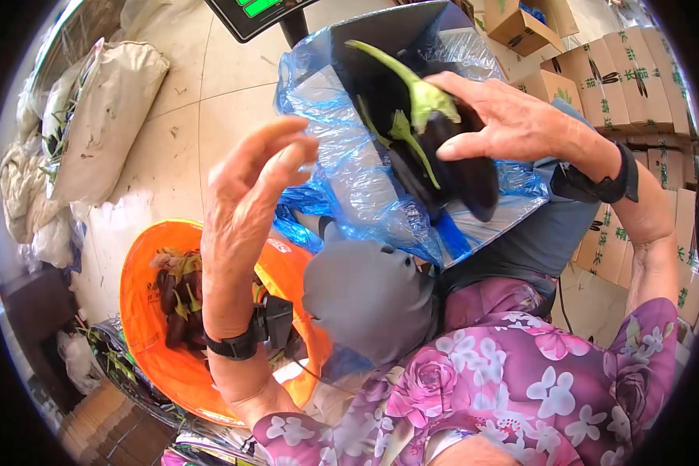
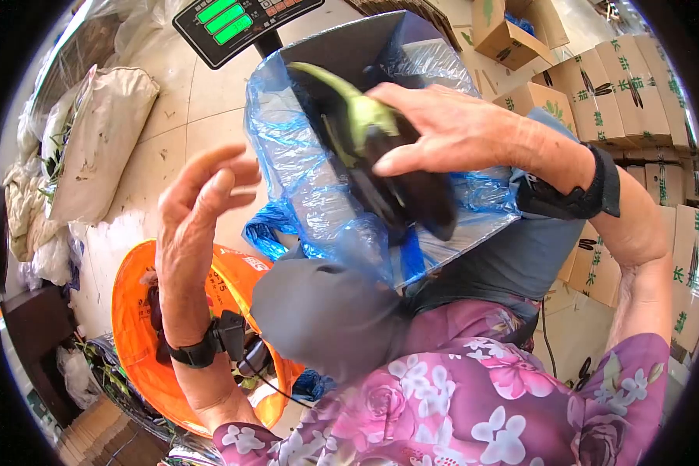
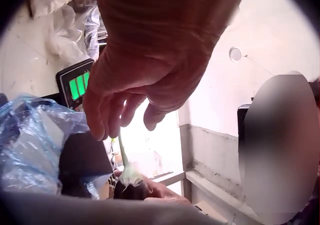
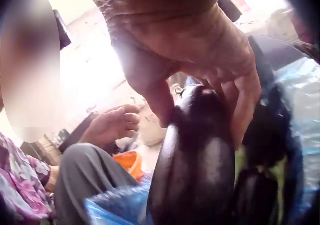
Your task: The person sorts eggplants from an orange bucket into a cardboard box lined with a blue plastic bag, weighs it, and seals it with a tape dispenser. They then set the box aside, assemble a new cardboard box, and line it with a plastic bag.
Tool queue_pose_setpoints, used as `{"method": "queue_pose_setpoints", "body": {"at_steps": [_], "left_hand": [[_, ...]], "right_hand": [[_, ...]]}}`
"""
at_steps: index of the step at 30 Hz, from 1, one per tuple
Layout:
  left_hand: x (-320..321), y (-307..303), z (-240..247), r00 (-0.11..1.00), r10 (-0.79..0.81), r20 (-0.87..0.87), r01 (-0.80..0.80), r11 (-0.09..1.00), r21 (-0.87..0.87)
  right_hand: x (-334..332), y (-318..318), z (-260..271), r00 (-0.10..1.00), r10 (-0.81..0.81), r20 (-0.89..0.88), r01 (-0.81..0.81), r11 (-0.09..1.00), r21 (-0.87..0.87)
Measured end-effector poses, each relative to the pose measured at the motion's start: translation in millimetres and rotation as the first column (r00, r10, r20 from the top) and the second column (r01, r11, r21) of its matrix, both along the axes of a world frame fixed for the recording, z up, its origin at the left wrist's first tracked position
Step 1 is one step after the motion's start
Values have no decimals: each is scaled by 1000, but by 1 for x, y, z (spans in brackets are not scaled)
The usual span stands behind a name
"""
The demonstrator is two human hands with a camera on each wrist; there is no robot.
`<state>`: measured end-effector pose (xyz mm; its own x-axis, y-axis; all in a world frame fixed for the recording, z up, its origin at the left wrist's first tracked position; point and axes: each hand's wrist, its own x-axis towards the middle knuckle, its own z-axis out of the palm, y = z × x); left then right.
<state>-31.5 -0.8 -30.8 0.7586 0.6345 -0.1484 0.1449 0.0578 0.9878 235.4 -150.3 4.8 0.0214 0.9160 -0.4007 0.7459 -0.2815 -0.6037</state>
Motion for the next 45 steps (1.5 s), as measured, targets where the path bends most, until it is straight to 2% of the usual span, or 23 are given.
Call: {"method": "queue_pose_setpoints", "body": {"at_steps": [2, 4, 7, 8, 10, 11, 12, 13, 18, 20, 22, 23, 26, 27, 29, 31, 34, 35, 39, 41, 42, 44, 45], "left_hand": [[-19, 1, -17, 998, -10, -66, 6, 998, -62], [-37, 0, -33, 986, 77, -146, -81, 996, -22], [-63, -3, -52, 959, 203, -199, -219, 974, -65], [-73, -3, -60, 952, 222, -212, -241, 968, -68], [-109, -2, -75, 910, 318, -266, -347, 935, -70], [-134, 0, -89, 889, 375, -262, -419, 898, -137], [-159, -1, -98, 853, 441, -278, -492, 857, -153], [-189, -5, -113, 813, 504, -290, -561, 813, -160], [-336, -53, -182, 507, 749, -427, -832, 555, -13], [-375, -82, -217, 455, 743, -490, -879, 464, -112], [-387, -111, -229, 422, 664, -617, -859, 510, -40], [-393, -122, -244, 416, 579, -702, -754, 651, 91], [-357, -130, -211, 597, 382, -705, -526, 850, 15], [-344, -135, -210, 628, 384, -677, -403, 904, 139], [-316, -139, -223, 693, 298, -656, -92, 939, 330], [-296, -140, -236, 674, 214, -707, 204, 866, 457], [-289, -127, -249, 687, 171, -706, 324, 797, 509], [-289, -127, -250, 677, 220, -703, 304, 786, 539], [-312, -95, -247, 570, 435, -697, 259, 710, 655], [-326, -80, -239, 525, 573, -630, 141, 671, 728], [-325, -77, -235, 520, 572, -634, 141, 675, 724], [-307, -74, -232, 609, 678, -411, 22, 504, 863], [-289, -84, -223, 655, 563, -504, -20, 680, 733]], "right_hand": [[21, -12, -29, 997, -28, 75, 32, 998, -55], [33, -15, -57, 950, -124, 286, 184, 964, -194], [21, -8, -78, 878, -40, 477, 191, 943, -274], [19, -9, -85, 885, -18, 466, 167, 945, -282], [18, -19, -109, 831, 161, 533, -80, 982, -172], [23, -36, -132, 778, 180, 602, -249, 968, 33], [5, -26, -117, 796, 153, 586, -166, 986, -32], [-6, -21, -118, 715, 177, 676, -94, 983, -158], [11, -34, -155, 645, 220, 732, -89, 973, -214], [17, -34, -155, 639, 257, 725, -127, 965, -230], [13, -28, -131, 655, 284, 700, -91, 949, -300], [10, -24, -123, 647, 312, 696, -119, 942, -313], [3, -15, -103, 565, 363, 741, -115, 924, -365], [5, -16, -99, 598, 348, 722, -166, 935, -313], [6, -13, -88, 665, 318, 675, -210, 948, -240], [5, -12, -87, 675, 352, 649, -252, 936, -245], [-9, -13, -78, 724, 342, 599, -294, 939, -180], [-14, -15, -74, 762, 301, 573, -292, 950, -111], [-4, -22, -66, 752, 305, 585, -251, 952, -173], [-8, -18, -61, 806, 244, 539, -71, 944, -322], [-4, -21, -64, 807, 250, 535, -76, 942, -326], [13, -29, -71, 786, 281, 551, -214, 959, -183], [10, -28, -71, 783, 285, 553, -214, 958, -190]]}}
